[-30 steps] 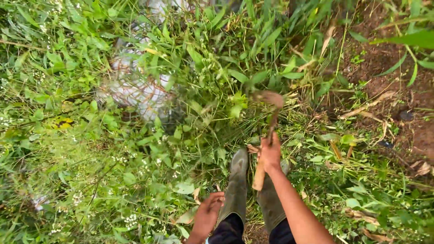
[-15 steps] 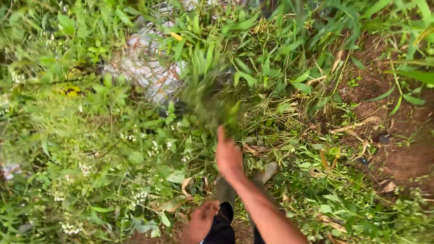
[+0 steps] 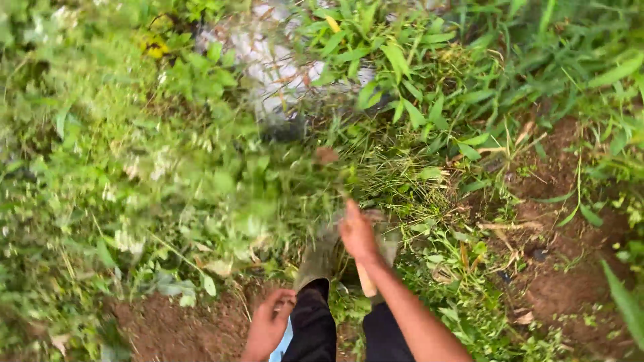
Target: Using a sickle to clear weeds around corn plants in a field
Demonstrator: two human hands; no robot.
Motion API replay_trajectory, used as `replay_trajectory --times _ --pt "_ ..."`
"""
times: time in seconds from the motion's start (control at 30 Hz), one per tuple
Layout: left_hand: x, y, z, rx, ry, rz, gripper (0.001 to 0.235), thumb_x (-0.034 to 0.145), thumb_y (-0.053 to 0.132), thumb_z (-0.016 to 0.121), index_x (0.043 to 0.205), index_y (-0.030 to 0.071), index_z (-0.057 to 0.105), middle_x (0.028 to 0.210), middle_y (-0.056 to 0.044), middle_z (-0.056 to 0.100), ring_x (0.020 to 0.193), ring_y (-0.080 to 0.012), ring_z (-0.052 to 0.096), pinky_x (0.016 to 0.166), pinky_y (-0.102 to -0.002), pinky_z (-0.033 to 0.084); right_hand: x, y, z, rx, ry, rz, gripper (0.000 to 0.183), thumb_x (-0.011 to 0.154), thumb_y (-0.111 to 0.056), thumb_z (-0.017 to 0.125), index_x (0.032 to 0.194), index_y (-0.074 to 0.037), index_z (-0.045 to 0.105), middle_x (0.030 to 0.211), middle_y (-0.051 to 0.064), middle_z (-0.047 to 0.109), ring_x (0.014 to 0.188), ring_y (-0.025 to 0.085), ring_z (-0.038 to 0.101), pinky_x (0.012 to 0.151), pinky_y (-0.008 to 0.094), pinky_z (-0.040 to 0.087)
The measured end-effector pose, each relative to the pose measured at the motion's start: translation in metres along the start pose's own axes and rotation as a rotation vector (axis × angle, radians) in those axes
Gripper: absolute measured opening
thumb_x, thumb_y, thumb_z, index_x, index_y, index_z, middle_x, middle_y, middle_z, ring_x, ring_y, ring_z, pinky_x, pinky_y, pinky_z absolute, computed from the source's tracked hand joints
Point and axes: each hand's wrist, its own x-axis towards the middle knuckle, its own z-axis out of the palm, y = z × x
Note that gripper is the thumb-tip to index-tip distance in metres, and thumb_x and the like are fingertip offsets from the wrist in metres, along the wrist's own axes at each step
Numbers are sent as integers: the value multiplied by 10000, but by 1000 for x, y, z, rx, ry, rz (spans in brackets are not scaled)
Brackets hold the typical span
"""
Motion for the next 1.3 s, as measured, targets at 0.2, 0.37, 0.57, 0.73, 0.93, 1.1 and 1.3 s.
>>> replay_trajectory --times 0.2,0.37,0.57,0.73,0.93,1.1,1.3 --pt "-20 14 55 -120 30 142 162 919 133 609 988 188 745 940 50 806 852 -87 726 851 -252 550 15 -21 -79 552 196 257 317 1031 -85 545 1341 -145 513 862 91 645 502 164 495 408 310 438" --pt "-44 -6 117 -292 118 201 164 950 133 611 1009 120 763 928 28 805 854 -89 732 847 -246 551 42 4 -79 440 472 97 569 1033 -158 537 1569 -144 347 1097 108 634 538 171 523 452 366 463" --pt "-64 -5 168 -505 202 5 183 938 136 622 1030 127 780 918 -2 827 846 -100 750 847 -241 569 36 54 15 162 94 82 754 918 118 475 1566 -219 285 1502 124 503 575 134 521 386 247 428" --pt "-59 44 152 -428 298 72 152 951 201 621 1004 178 762 884 61 765 780 -74 645 774 -239 512 -4 68 44 -715 -325 -100 663 962 -91 455 1566 -118 184 733 173 684 613 369 647 558 510 466" --pt "43 80 135 37 393 540 305 1001 162 505 1257 36 612 1244 -156 653 1151 -312 611 1008 -431 476 -20 37 14 68 -209 450 735 986 -749 258 520 -214 446 494 -18 418 444 173 397 511 376 335" --pt "157 99 132 696 154 326 641 1024 259 474 1619 169 253 1656 -149 242 1520 -378 241 1224 -571 215 3 101 8 -18 -213 174 547 1030 -156 470 1559 -212 342 849 170 676 617 247 650 505 349 577" --pt "238 49 158 1266 -60 38 609 1088 513 216 1660 307 173 1746 38 66 1597 -267 8 1239 -620 -46 28 143 13 478 -206 361 466 1034 -166 488 1493 -132 416 707 30 479 422 144 512 307 284 491"
